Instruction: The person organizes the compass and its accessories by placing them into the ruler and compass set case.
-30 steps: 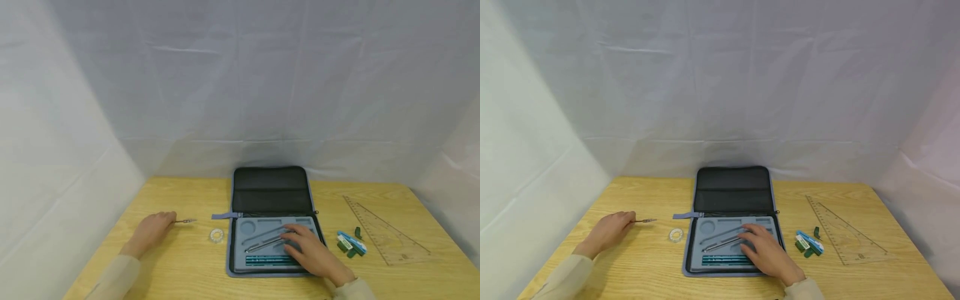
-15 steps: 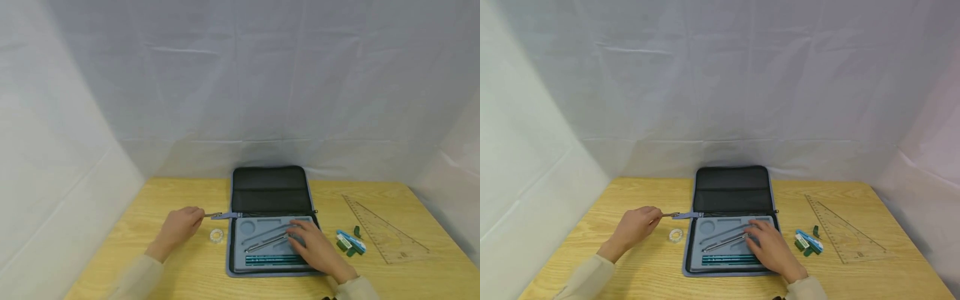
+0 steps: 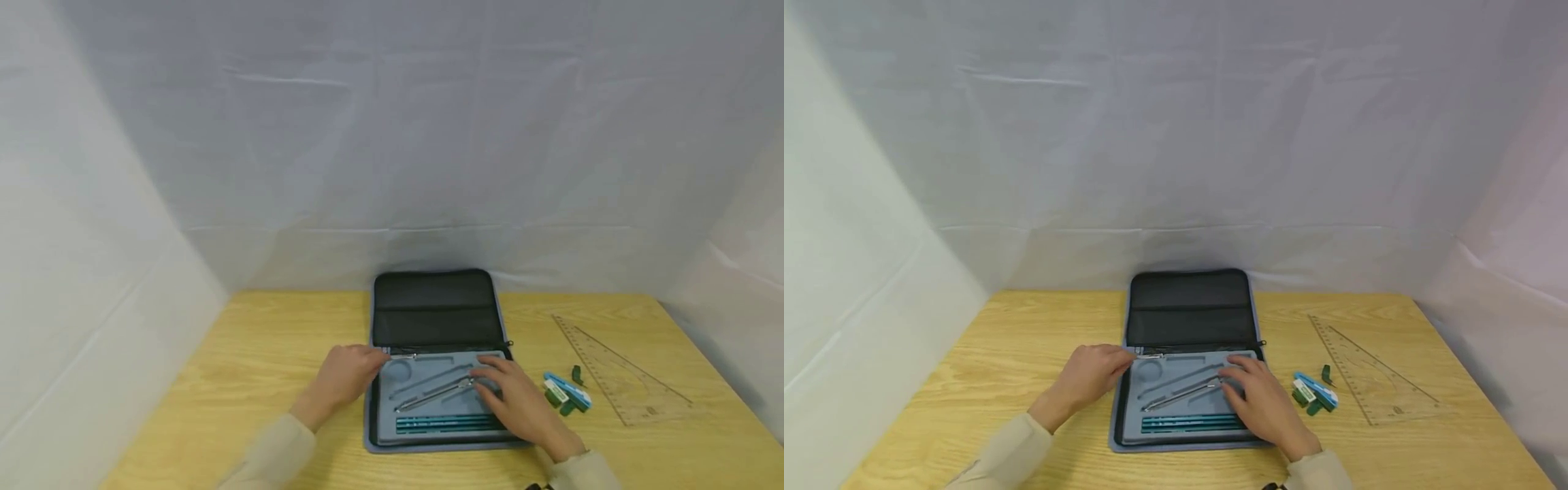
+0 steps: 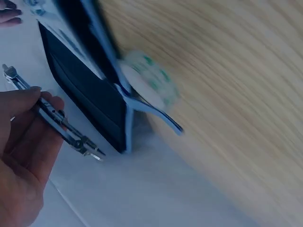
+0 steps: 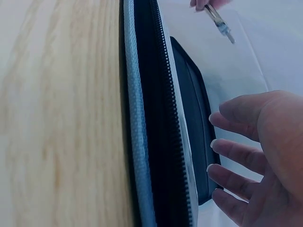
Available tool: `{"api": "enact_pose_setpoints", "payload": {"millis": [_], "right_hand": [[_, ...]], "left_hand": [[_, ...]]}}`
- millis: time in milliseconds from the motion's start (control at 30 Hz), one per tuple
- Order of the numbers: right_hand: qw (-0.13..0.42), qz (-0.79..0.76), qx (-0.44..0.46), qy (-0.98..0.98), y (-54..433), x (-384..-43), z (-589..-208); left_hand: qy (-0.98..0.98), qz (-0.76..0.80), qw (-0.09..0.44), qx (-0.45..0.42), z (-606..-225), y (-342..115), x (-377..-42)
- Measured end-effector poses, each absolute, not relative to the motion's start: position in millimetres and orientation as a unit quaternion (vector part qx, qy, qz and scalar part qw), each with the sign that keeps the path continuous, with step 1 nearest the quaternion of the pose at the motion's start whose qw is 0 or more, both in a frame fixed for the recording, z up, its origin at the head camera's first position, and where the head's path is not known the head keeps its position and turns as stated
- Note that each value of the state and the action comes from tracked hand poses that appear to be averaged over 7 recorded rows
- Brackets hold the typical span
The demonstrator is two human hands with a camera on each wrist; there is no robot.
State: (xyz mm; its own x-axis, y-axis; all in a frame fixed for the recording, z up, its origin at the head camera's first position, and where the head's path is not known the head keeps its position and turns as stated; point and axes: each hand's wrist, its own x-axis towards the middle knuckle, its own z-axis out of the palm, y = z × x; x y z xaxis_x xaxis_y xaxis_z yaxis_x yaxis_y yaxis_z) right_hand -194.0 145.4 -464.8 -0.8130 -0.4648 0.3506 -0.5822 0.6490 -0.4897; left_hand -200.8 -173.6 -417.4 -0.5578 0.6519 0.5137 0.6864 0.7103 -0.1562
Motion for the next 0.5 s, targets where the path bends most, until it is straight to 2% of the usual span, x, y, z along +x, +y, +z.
{"api": "enact_pose_setpoints", "payload": {"millis": [300,500], "right_hand": [[0.107,0.296,0.276,-0.908,151.2,-194.2,-465.8],[0.11,0.296,0.27,-0.91,155.5,-194.3,-468.9]], "left_hand": [[-0.928,-0.146,0.077,-0.335,-410.8,-129.9,-203.2],[-0.935,-0.183,0.023,-0.304,-414.3,-107.6,-210.4]]}}
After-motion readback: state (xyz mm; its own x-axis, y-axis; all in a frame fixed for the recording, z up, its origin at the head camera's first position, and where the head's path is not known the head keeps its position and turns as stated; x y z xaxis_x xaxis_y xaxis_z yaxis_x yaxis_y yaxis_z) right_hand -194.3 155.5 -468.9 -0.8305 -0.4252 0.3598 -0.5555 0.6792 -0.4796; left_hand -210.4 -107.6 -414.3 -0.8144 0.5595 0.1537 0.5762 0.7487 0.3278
